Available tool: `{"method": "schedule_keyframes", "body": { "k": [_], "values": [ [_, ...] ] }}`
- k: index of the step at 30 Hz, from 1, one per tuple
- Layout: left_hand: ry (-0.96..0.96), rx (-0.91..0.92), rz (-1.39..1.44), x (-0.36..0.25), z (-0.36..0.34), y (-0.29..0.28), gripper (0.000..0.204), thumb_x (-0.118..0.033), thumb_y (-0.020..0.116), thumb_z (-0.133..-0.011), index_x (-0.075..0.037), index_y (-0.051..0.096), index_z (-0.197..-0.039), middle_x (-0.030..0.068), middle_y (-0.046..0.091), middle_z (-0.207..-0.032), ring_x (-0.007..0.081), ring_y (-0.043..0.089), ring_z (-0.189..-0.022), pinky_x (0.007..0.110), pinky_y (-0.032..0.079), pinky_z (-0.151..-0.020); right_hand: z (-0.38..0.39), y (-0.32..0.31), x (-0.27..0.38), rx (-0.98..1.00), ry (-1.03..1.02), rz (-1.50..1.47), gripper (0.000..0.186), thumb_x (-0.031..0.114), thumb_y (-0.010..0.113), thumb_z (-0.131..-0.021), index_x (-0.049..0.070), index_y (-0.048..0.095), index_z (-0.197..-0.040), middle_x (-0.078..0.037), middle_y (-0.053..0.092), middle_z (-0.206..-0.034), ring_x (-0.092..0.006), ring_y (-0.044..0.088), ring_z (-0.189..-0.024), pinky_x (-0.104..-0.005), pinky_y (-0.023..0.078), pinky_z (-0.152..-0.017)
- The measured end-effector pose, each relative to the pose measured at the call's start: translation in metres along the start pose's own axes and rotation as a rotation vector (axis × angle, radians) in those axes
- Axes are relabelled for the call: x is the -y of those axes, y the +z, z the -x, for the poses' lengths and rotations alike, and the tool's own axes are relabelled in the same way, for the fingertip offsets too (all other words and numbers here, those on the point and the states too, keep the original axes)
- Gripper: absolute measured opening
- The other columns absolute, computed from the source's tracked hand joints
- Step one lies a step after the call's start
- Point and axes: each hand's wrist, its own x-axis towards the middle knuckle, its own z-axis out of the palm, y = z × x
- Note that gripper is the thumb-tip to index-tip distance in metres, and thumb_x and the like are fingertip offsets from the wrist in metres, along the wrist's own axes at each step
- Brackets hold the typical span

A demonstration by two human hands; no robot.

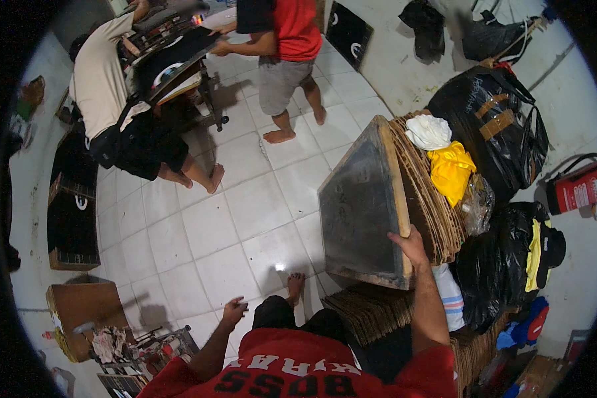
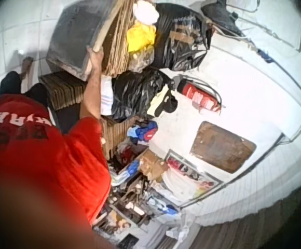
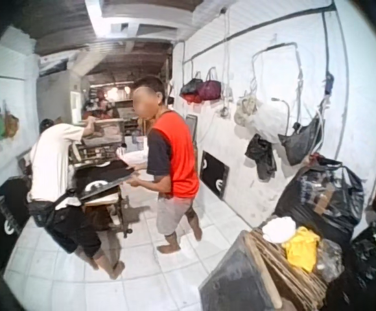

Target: The person aligns a mesh screen over a printed design, secures it with tape, then uses a squeegee to apply ink across the screen. They repeat the inking and wiping steps on the same screen multiple times.

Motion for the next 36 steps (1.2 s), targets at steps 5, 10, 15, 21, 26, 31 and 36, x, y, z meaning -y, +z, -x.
{"method": "schedule_keyframes", "body": {
  "k": [5, 10, 15, 21, 26, 31, 36],
  "values": [
    [-0.356, -0.219, 0.042, 0.102, 0.074, -0.033, 0.053, -0.018, 0.074, -0.093, 0.000, 0.059, -0.140, 0.0165, 0.075, -0.108, 0.0196, 0.073, -0.081, 0.034, 0.056, -0.059, -0.027, 0.053, 0.027, 0.189, -0.017, -0.082, 0.052, 0.015, 0.083, -0.081, -0.002, 0.063, -0.127, -0.010, 0.069, -0.111, -0.0195, 0.066, -0.102, -0.0357, 0.053, -0.088],
    [-0.204, -0.440, 0.082, 0.181, 0.156, -0.041, 0.051, -0.018, 0.074, -0.092, 0.001, 0.060, -0.138, 0.0176, 0.076, -0.108, 0.0229, 0.074, -0.085, 0.036, 0.058, -0.069, 0.000, 0.136, 0.048, 0.210, -0.155, -0.188, 0.035, 0.011, 0.080, -0.075, -0.003, 0.071, -0.105, -0.009, 0.072, -0.093, -0.0203, 0.068, -0.082, -0.0364, 0.055, -0.074],
    [0.001, -0.573, -0.028, 0.210, 0.248, 0.007, 0.055, -0.021, 0.076, -0.090, -0.001, 0.061, -0.139, 0.0209, 0.076, -0.112, 0.0286, 0.075, -0.092, 0.039, 0.060, -0.085, 0.100, 0.161, 0.093, 0.249, -0.162, -0.290, 0.044, 0.014, 0.085, -0.073, -0.008, 0.068, -0.107, -0.012, 0.072, -0.091, -0.0207, 0.069, -0.080, -0.0349, 0.056, -0.070],
    [0.253, -0.448, -0.182, 0.181, 0.315, 0.082, 0.095, -0.045, 0.085, -0.079, 0.000, 0.046, -0.153, 0.0288, 0.059, -0.141, 0.0405, 0.060, -0.129, 0.046, 0.048, -0.110, 0.249, 0.095, 0.213, 0.691, -0.109, -0.724, 0.043, 0.027, 0.084, -0.089, -0.002, 0.066, -0.114, -0.012, 0.072, -0.104, -0.0208, 0.070, -0.091, -0.0363, 0.059, -0.083],
    [0.576, -0.603, -0.364, 0.161, 0.363, 0.091, 0.147, -0.070, 0.089, -0.063, 0.006, 0.012, -0.162, 0.0291, 0.021, -0.168, 0.0436, 0.020, -0.157, 0.052, 0.020, -0.128, 0.381, 0.042, 0.300, 1.002, -0.252, -0.798, 0.039, 0.032, 0.080, -0.092, 0.003, 0.066, -0.114, -0.011, 0.072, -0.104, -0.0237, 0.071, -0.096, -0.0411, 0.060, -0.091],
    [0.802, -1.148, 0.157, 0.187, 0.463, 0.074, 0.076, -0.031, 0.097, -0.072, -0.003, 0.054, -0.129, 0.0187, 0.074, -0.103, 0.0359, 0.074, -0.093, 0.042, 0.059, -0.080, 0.573, 0.007, 0.366, 1.216, -0.457, -0.875, 0.043, 0.033, 0.074, -0.098, -0.001, 0.064, -0.123, -0.015, 0.072, -0.110, -0.0247, 0.072, -0.107, -0.0376, 0.064, -0.088],
    [0.910, -1.392, 0.437, 0.236, 0.607, 0.015, 0.044, -0.014, 0.092, -0.077, -0.003, 0.059, -0.104, 0.0096, 0.072, -0.093, 0.0200, 0.072, -0.082, 0.039, 0.059, -0.068, 0.782, -0.010, 0.414, 1.861, -0.943, -0.664, 0.082, 0.043, 0.054, -0.107, -0.012, 0.020, -0.158, -0.031, 0.037, -0.159, -0.0360, 0.050, -0.142, -0.0412, 0.053, -0.109]
  ]
}}
